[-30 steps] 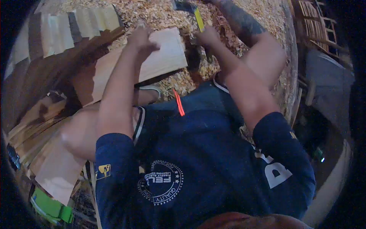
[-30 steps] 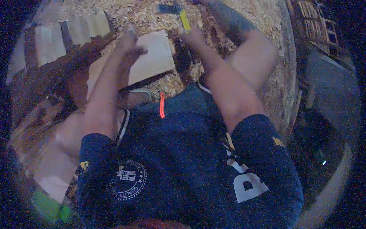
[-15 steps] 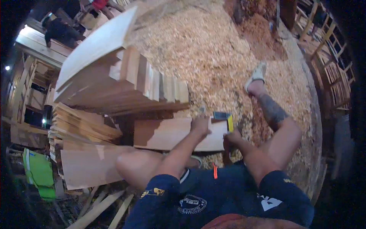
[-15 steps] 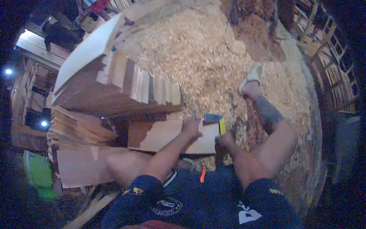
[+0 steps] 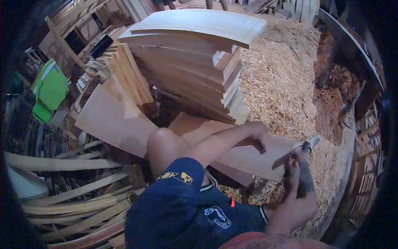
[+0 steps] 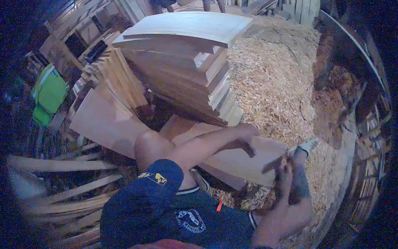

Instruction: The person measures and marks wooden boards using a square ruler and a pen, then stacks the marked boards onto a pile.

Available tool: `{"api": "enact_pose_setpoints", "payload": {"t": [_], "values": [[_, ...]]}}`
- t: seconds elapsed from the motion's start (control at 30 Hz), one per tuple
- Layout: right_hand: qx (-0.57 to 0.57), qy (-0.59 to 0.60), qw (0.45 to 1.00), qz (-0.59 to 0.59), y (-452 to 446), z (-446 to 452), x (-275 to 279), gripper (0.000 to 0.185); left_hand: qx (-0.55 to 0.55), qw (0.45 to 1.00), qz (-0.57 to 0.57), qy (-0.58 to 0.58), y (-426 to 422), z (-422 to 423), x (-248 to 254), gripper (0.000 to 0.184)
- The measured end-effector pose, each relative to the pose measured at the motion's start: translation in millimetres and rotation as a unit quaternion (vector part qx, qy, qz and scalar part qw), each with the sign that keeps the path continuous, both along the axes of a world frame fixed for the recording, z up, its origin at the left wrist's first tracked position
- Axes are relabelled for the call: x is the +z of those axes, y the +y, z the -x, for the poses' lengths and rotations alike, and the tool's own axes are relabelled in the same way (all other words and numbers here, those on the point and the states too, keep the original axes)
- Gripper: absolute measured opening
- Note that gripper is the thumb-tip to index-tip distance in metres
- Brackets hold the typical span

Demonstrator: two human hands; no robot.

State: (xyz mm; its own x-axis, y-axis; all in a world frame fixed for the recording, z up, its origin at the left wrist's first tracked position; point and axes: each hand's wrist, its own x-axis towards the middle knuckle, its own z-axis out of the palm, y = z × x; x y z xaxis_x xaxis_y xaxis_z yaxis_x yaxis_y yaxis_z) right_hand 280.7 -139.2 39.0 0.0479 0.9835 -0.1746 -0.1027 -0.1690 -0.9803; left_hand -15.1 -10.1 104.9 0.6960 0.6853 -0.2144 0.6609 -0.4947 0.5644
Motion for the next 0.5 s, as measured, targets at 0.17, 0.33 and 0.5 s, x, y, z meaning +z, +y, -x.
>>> {"api": "enact_pose_setpoints", "payload": {"t": [0.17,0.33,0.5], "values": [[-0.136,0.052,0.983,0.114,7,-46,-33,0.05,0.084,0.985,-0.14,-0.054,-26,-21,59,0.072],[-0.038,0.083,0.978,0.187,-2,-45,-84,0.052,0.18,0.924,-0.192,-0.276,-70,-9,168,0.066],[0.071,0.156,0.956,0.238,8,-31,-140,0.055,0.282,0.72,-0.02,-0.634,-111,16,213,0.05]]}}
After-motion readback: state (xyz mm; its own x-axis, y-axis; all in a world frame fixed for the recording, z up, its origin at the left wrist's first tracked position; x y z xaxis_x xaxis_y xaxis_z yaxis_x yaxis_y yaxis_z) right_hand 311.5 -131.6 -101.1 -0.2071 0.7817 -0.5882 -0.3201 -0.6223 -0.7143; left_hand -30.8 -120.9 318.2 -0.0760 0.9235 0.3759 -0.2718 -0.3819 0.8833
